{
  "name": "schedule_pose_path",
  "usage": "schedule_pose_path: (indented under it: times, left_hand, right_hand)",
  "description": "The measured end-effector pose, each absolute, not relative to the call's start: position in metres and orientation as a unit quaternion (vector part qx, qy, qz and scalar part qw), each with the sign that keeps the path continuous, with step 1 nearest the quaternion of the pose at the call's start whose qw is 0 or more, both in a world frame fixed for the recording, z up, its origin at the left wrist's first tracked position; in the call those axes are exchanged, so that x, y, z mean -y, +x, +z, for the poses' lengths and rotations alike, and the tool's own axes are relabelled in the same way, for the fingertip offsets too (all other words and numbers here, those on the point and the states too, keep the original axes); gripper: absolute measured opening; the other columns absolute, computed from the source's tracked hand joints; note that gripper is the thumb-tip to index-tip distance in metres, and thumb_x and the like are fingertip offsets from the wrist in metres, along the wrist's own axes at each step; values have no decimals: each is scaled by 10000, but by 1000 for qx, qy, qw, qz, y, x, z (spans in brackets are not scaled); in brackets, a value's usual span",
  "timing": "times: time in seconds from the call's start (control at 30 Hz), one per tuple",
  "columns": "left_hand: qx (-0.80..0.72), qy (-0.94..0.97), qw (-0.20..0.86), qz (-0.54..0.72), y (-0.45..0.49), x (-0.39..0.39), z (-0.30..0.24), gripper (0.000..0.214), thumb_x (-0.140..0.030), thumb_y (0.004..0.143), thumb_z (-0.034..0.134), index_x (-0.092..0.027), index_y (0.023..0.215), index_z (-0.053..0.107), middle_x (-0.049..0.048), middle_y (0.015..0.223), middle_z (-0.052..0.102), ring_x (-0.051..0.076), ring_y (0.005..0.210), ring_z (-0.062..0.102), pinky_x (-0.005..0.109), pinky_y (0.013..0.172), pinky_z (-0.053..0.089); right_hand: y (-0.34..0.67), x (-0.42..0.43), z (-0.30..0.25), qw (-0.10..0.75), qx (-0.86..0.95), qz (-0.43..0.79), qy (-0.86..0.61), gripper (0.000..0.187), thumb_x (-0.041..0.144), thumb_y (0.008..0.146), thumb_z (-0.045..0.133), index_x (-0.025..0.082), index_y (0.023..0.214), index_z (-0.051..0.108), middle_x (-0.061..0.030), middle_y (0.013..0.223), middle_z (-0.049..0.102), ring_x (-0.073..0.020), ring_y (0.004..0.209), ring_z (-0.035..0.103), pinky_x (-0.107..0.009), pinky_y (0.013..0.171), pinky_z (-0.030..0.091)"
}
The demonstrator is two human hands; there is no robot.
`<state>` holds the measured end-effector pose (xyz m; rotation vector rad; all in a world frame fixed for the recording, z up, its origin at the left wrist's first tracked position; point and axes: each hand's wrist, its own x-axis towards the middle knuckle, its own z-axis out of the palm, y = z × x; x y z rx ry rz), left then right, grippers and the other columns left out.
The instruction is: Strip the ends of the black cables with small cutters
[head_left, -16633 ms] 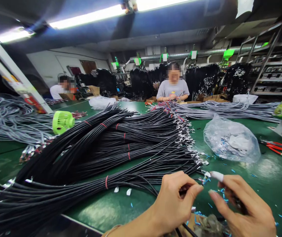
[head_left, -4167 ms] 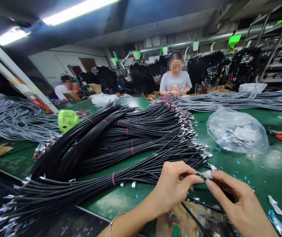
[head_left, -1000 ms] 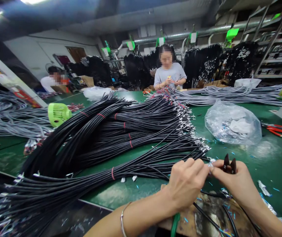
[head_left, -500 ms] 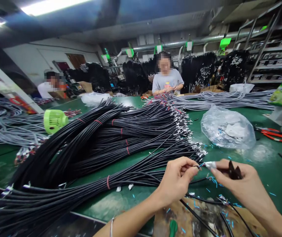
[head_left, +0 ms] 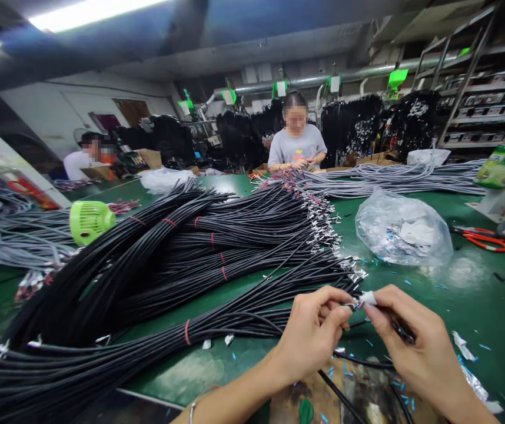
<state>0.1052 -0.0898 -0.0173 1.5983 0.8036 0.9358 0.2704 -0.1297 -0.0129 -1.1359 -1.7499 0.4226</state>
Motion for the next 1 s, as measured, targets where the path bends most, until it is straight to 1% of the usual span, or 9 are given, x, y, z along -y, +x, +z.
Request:
schedule_pose_path:
  times: [0.1, 0.2, 0.27, 0.37, 0.47, 0.57, 0.67, 0.83, 1.0]
  left_hand:
    - [-301, 700, 504, 407, 102, 90, -16, 239, -206, 891, 484, -151, 1092, 601, -11, 645, 517, 70, 487, 419, 188, 470, 332]
    - [-260, 751, 435, 424, 99, 90, -12, 243, -194, 900, 467, -171, 1055, 653, 28, 743, 537, 114, 642, 475, 226, 581, 372]
    - [-245, 768, 398, 438, 98, 92, -10, 226, -177, 897, 459, -160, 974, 671, 42, 757, 543, 134, 697, 493, 245, 624, 383]
    - [-238, 777, 324, 484, 98, 94, -8, 240, -107, 863, 441, -155, 801, 668, 35, 702, 513, 128, 659, 489, 239, 598, 384]
    - [-226, 790, 198, 534, 97, 97, -11, 286, -27, 792, 429, -178, 759, 670, 27, 696, 488, 112, 614, 484, 218, 545, 366]
    - [-218, 802, 68, 551, 97, 98, -15, 303, -4, 767, 445, -203, 775, 673, 25, 728, 489, 104, 596, 480, 217, 523, 357]
    - [-219, 805, -14, 551, 96, 99, -16, 282, -7, 785, 470, -206, 768, 669, 23, 737, 485, 100, 579, 473, 220, 507, 357]
    - [-230, 800, -67, 551, 95, 100, -16, 297, -20, 812, 476, -226, 758, 683, 22, 729, 493, 106, 591, 502, 222, 512, 379]
    - [-224, 806, -44, 546, 95, 99, -16, 282, -63, 813, 487, -236, 760, 704, 21, 699, 499, 99, 548, 494, 218, 492, 377]
  right_hand:
    - [266, 130, -14, 480, 653, 312, -496, 143, 320, 924, 479, 189, 904, 530, 21, 681, 450, -101, 549, 391, -223, 488, 309]
    - [262, 128, -16, 469, 556, 485, -485, 280, 444, 899, 490, 169, 952, 498, 93, 530, 277, -72, 448, 210, -210, 408, 170]
    - [261, 126, -16, 459, 532, 527, -477, 316, 482, 883, 500, 167, 905, 496, 109, 511, 225, -59, 432, 158, -199, 392, 134]
    - [264, 124, -17, 469, 577, 434, -509, 297, 473, 878, 509, 177, 883, 530, 63, 569, 386, -72, 458, 339, -174, 402, 291]
    - [268, 126, -20, 490, 628, 302, -524, 298, 426, 896, 489, 206, 1090, 541, -27, 831, 599, -155, 767, 589, -215, 667, 499]
    - [270, 131, -27, 481, 669, 214, -525, 300, 371, 904, 487, 222, 1150, 570, -71, 1102, 628, -205, 1028, 593, -265, 865, 492]
    - [271, 134, -29, 470, 704, 156, -509, 267, 328, 865, 568, 253, 1113, 631, -46, 1137, 654, -213, 1065, 599, -265, 901, 488]
    - [266, 133, -18, 474, 731, 157, -465, 237, 266, 878, 542, 277, 1077, 671, -30, 1012, 702, -188, 923, 661, -230, 786, 543]
    - [266, 132, -12, 473, 725, 176, -468, 215, 301, 869, 558, 261, 1017, 710, -48, 973, 714, -195, 892, 673, -226, 747, 558]
